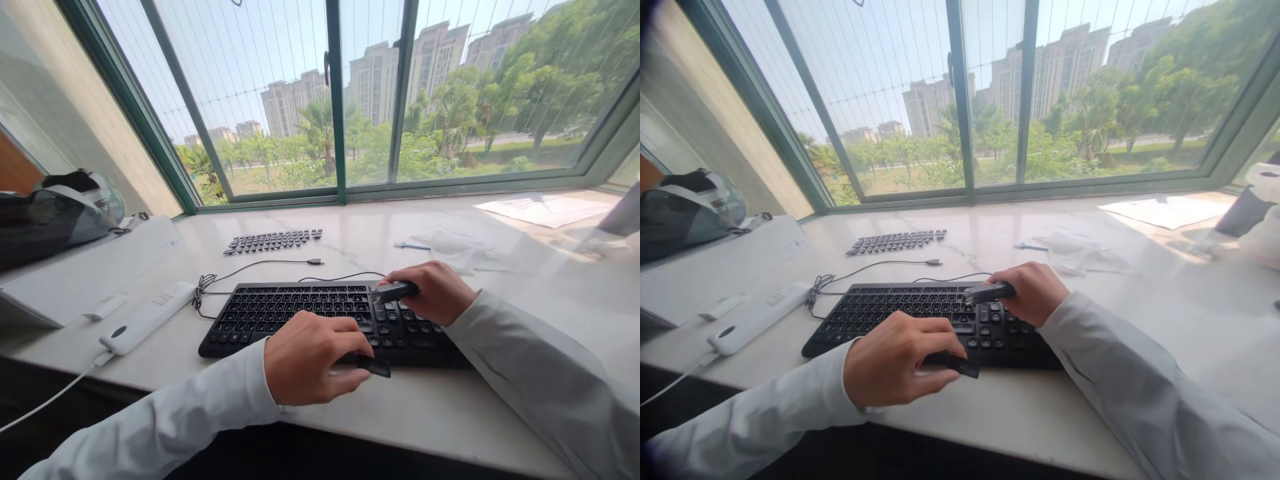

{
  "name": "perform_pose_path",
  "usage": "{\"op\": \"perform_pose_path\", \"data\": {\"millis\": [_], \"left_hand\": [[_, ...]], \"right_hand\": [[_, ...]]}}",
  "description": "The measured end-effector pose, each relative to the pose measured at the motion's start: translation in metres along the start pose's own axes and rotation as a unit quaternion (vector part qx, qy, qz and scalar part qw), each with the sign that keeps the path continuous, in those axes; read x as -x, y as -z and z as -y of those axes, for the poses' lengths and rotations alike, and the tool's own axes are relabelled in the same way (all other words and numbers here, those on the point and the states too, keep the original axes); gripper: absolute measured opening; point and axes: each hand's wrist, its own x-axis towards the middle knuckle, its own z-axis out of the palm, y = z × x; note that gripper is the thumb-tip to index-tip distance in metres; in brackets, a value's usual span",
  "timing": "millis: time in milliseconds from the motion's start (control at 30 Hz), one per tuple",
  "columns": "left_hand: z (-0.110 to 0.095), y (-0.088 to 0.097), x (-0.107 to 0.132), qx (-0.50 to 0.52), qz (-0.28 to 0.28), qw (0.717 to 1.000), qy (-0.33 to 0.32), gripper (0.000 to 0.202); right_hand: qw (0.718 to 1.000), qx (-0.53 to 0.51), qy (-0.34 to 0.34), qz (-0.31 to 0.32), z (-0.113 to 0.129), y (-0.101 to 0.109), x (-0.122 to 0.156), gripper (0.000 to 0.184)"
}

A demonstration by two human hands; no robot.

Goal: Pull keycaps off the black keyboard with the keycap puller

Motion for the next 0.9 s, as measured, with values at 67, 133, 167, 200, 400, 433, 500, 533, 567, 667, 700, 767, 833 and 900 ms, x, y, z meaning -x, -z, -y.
{"op": "perform_pose_path", "data": {"millis": [67,133,167,200,400,433,500,533,567,667,700,767,833,900], "left_hand": [[0.009,0.015,-0.012,0.065,-0.010,0.997,0.045,0.024],[0.023,0.028,-0.027,0.128,0.012,0.985,0.117,0.032],[0.030,0.033,-0.034,0.163,0.034,0.977,0.134,0.036],[0.037,0.035,-0.041,0.196,0.051,0.969,0.141,0.039],[0.059,0.027,-0.050,0.267,0.125,0.945,0.139,0.046],[0.060,0.025,-0.048,0.269,0.123,0.946,0.137,0.047],[0.062,0.022,-0.045,0.275,0.117,0.943,0.143,0.048],[0.062,0.021,-0.044,0.280,0.116,0.941,0.151,0.047],[0.063,0.021,-0.043,0.284,0.116,0.938,0.158,0.047],[0.064,0.019,-0.043,0.289,0.103,0.938,0.161,0.042],[0.064,0.018,-0.043,0.287,0.093,0.941,0.156,0.039],[0.065,0.014,-0.044,0.278,0.060,0.948,0.143,0.034],[0.066,0.011,-0.043,0.262,0.025,0.955,0.136,0.030],[0.065,0.008,-0.042,0.250,0.014,0.958,0.143,0.030]], "right_hand": [[0.999,-0.035,-0.026,0.001,0.004,0.004,-0.002,0.021],[0.996,-0.084,-0.029,0.012,0.010,0.008,-0.004,0.020],[0.993,-0.112,-0.029,0.018,0.012,0.010,-0.005,0.025],[0.989,-0.141,-0.030,0.025,0.015,0.011,-0.006,0.028],[0.968,-0.239,-0.050,0.067,0.024,0.011,-0.006,0.031],[0.965,-0.245,-0.054,0.072,0.025,0.010,-0.005,0.032],[0.964,-0.248,-0.056,0.082,0.026,0.008,-0.006,0.033],[0.964,-0.246,-0.053,0.087,0.026,0.007,-0.006,0.032],[0.965,-0.242,-0.050,0.092,0.026,0.006,-0.006,0.030],[0.966,-0.232,-0.045,0.105,0.026,0.003,-0.006,0.023],[0.966,-0.229,-0.047,0.107,0.026,0.003,-0.006,0.023],[0.968,-0.221,-0.054,0.110,0.026,0.003,-0.006,0.028],[0.968,-0.212,-0.060,0.122,0.025,0.004,-0.006,0.035],[0.967,-0.203,-0.068,0.139,0.025,0.005,-0.007,0.040]]}}
